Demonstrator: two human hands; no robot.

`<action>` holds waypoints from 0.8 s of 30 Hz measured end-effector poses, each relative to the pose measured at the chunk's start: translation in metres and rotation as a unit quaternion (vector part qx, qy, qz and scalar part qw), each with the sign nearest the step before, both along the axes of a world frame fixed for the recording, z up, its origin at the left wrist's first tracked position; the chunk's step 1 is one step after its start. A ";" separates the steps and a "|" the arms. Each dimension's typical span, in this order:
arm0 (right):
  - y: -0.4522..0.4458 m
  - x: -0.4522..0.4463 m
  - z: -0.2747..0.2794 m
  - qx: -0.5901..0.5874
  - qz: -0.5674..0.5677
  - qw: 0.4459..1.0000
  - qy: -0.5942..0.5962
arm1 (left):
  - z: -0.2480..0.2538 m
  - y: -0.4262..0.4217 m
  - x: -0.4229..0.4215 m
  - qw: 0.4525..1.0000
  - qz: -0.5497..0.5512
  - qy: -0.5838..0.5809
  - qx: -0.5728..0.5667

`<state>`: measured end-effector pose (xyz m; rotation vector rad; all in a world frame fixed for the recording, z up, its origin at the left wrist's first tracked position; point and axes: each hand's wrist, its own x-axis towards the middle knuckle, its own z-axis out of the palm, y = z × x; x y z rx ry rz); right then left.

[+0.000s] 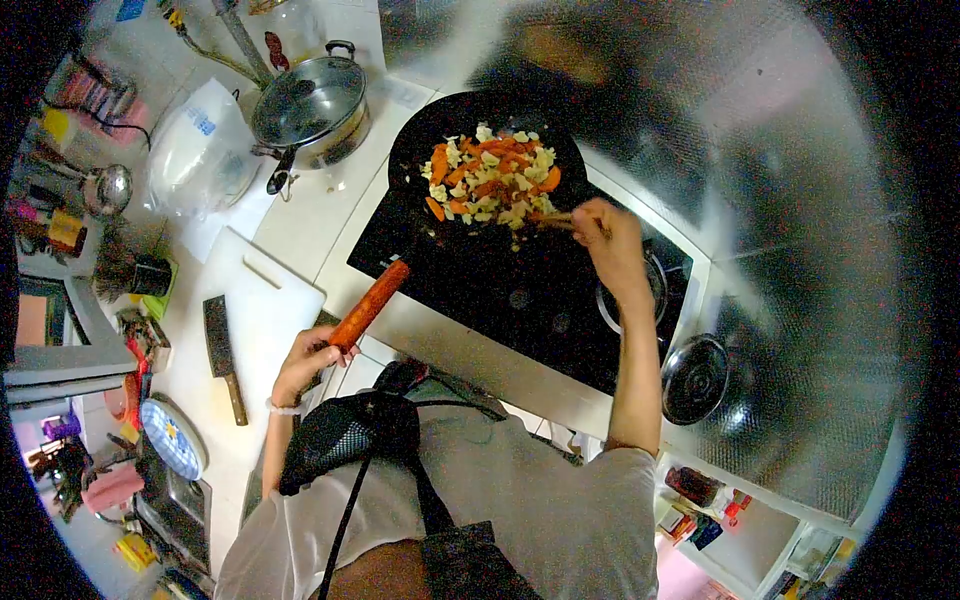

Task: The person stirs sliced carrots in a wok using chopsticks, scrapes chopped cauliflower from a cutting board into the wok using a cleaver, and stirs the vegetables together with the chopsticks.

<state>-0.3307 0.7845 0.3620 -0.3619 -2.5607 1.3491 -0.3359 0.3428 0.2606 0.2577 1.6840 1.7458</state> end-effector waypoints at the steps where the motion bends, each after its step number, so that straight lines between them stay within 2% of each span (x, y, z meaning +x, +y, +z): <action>1: 0.007 -0.011 -0.019 0.019 -0.012 0.999 0.028 | 0.001 0.000 -0.001 1.000 -0.005 0.006 0.004; 5: 0.010 -0.043 -0.057 0.064 -0.033 0.990 0.119 | 0.000 -0.004 -0.003 1.000 -0.015 0.007 -0.009; 7: -0.003 -0.044 -0.041 -0.018 -0.038 0.987 0.156 | 0.000 -0.005 -0.001 1.000 -0.019 0.011 -0.015; 11: -0.004 -0.060 -0.030 -0.002 -0.064 0.988 0.138 | -0.001 -0.003 -0.001 1.000 -0.013 0.002 -0.003; 12: 0.003 -0.069 -0.048 -0.002 -0.064 0.988 0.139 | 0.000 -0.003 0.000 1.000 -0.010 -0.002 -0.003; 14: 0.015 -0.084 -0.087 0.092 -0.019 0.972 0.215 | 0.000 -0.004 -0.001 1.000 -0.008 -0.005 -0.004; 15: -0.004 -0.078 -0.071 0.116 -0.009 0.978 0.172 | -0.002 -0.005 -0.001 1.000 -0.011 -0.003 -0.005; 16: -0.012 -0.082 -0.080 0.050 -0.012 0.988 0.144 | -0.003 -0.004 -0.001 1.000 -0.016 -0.003 -0.005; 18: -0.020 -0.071 -0.071 0.092 0.019 0.996 0.010 | -0.003 -0.003 -0.002 1.000 -0.018 -0.005 -0.003; 20: -0.028 -0.060 -0.056 0.046 0.045 0.997 0.051 | -0.001 -0.004 -0.002 1.000 -0.017 -0.007 -0.002; 22: -0.027 -0.051 -0.041 -0.034 -0.015 0.994 0.103 | 0.001 -0.003 -0.002 1.000 -0.018 0.000 -0.003; 24: -0.025 -0.043 -0.025 -0.028 -0.043 0.990 0.134 | 0.004 -0.001 -0.001 1.000 -0.022 0.001 -0.005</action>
